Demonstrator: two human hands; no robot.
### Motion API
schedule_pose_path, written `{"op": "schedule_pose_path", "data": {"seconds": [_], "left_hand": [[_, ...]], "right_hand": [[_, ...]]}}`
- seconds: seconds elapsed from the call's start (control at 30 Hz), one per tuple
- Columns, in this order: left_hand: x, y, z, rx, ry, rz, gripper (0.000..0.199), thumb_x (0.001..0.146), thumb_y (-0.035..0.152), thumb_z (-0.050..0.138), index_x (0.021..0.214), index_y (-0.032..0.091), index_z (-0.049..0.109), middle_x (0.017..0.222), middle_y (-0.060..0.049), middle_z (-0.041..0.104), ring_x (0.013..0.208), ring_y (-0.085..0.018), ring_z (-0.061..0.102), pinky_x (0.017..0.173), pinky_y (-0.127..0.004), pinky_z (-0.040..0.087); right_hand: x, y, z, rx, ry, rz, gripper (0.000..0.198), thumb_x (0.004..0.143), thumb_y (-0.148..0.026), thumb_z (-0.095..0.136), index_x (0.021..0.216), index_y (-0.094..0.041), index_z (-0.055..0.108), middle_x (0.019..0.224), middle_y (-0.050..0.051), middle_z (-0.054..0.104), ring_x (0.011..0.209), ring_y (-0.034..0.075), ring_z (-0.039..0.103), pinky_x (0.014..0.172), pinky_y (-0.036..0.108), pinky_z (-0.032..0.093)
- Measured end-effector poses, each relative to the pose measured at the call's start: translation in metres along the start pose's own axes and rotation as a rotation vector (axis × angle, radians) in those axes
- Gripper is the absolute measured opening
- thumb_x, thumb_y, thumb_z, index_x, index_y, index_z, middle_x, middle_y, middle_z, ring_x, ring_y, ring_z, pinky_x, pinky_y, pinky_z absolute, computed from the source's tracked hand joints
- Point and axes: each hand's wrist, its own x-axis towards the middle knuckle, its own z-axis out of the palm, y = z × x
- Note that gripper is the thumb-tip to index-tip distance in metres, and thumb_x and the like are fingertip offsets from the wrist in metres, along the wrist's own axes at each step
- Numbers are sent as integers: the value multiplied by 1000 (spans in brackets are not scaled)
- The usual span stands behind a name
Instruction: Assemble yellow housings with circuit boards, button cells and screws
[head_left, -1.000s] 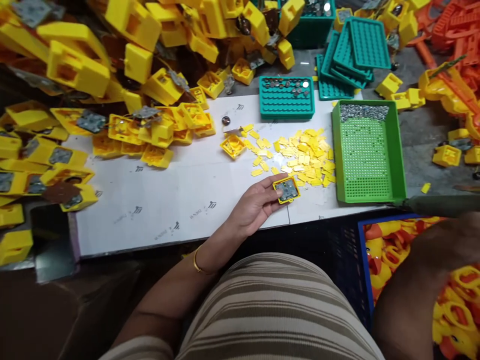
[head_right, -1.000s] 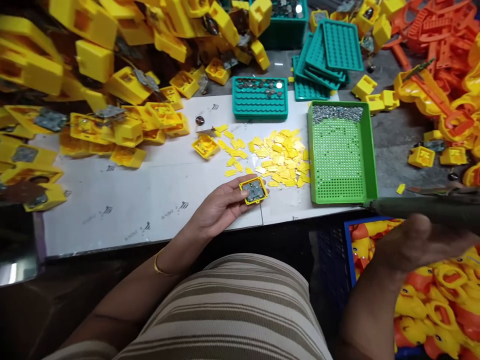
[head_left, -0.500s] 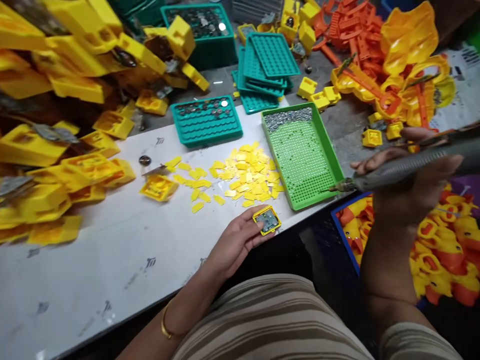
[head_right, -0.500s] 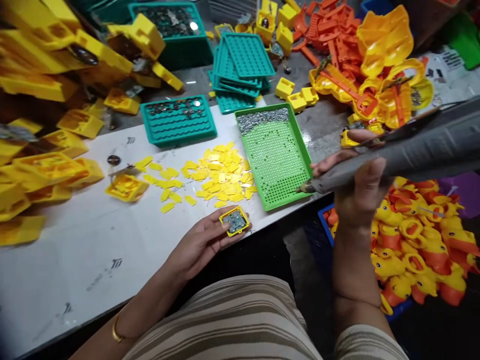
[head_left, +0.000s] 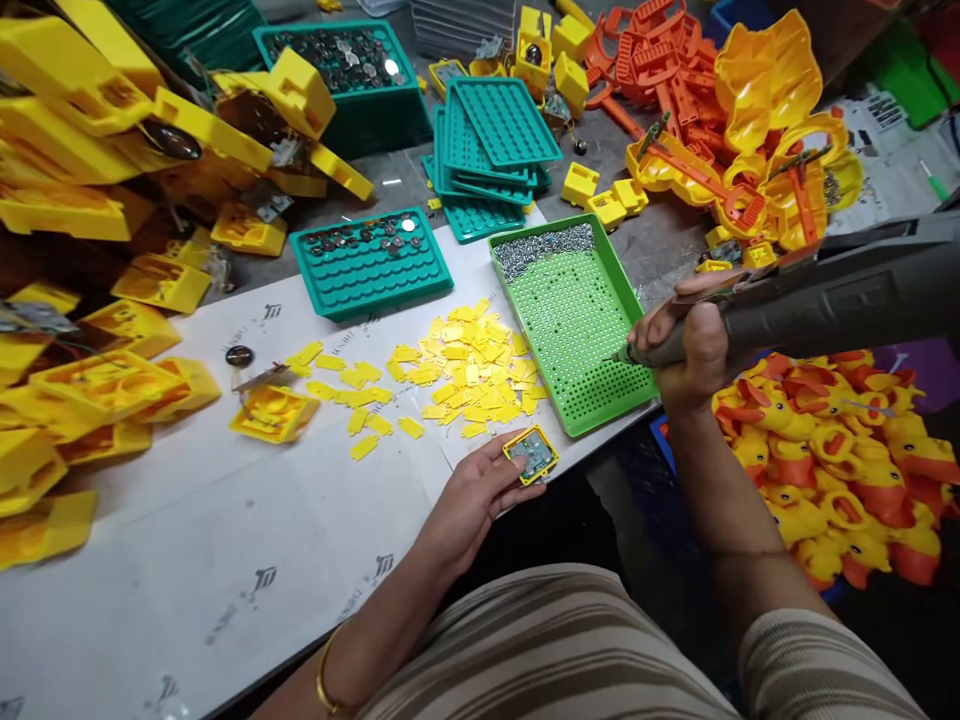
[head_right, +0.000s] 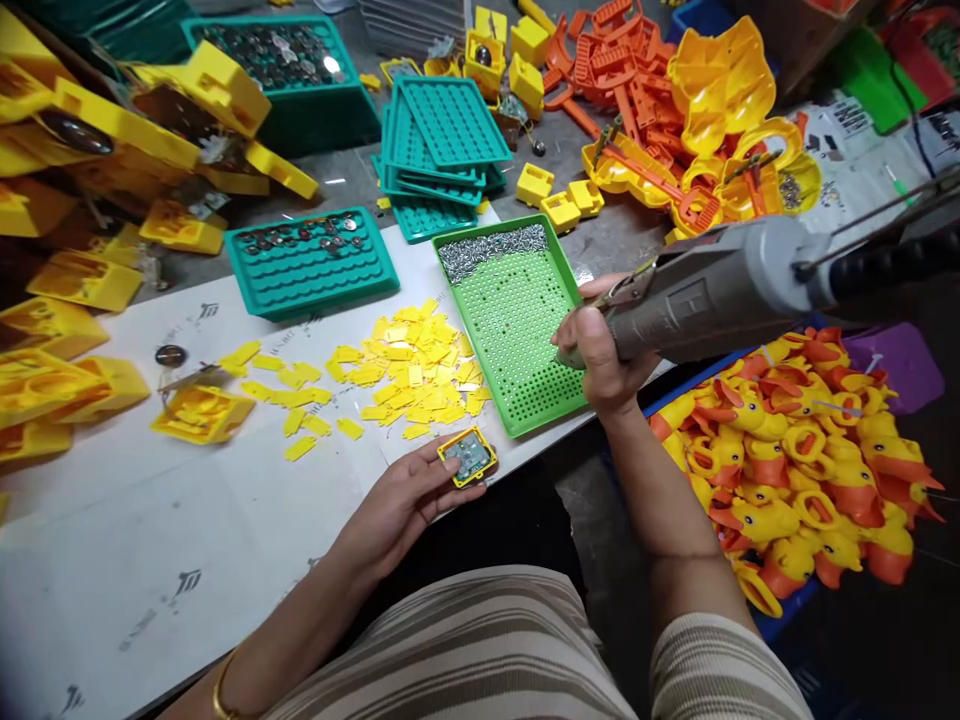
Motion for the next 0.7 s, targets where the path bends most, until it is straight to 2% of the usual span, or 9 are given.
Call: {"op": "schedule_pose_path", "data": {"seconds": [0.2, 0.33, 0.53, 0.7], "left_hand": [[0, 2, 2, -2, 2, -3, 30, 81, 16, 66, 111, 15, 65, 107, -9, 72, 93, -17, 67, 79, -30, 60], [1, 3, 2, -10, 6, 4, 31, 80, 17, 67, 111, 15, 65, 104, -9, 73, 92, -17, 67, 78, -31, 60], [2, 3, 2, -6, -10, -5, 34, 80, 20, 67, 114, 16, 64, 105, -8, 72, 93, -18, 66, 79, -31, 60], [3, 2, 2, 14, -20, 15, 36, 77, 22, 69, 112, 15, 64, 108, -9, 71, 95, -18, 66, 79, -29, 59]], "right_hand": [[0, 7, -1, -46, -34, 1, 26, 82, -59, 54, 90, -35, 50, 52, -6, 37, 41, 17, 43, 46, 34, 43], [1, 6, 1, -136, -2, 46, 33, 80, -65, 49, 87, -33, 46, 49, -6, 35, 39, 18, 40, 45, 36, 43], [1, 0, 7, -5, -5, 30, 23, 79, -52, 56, 81, -31, 48, 48, -7, 38, 37, 15, 40, 39, 31, 39], [2, 7, 7, 33, -80, 4, 23, 80, -50, 63, 88, -30, 56, 51, -8, 45, 39, 13, 45, 42, 29, 42]]}}
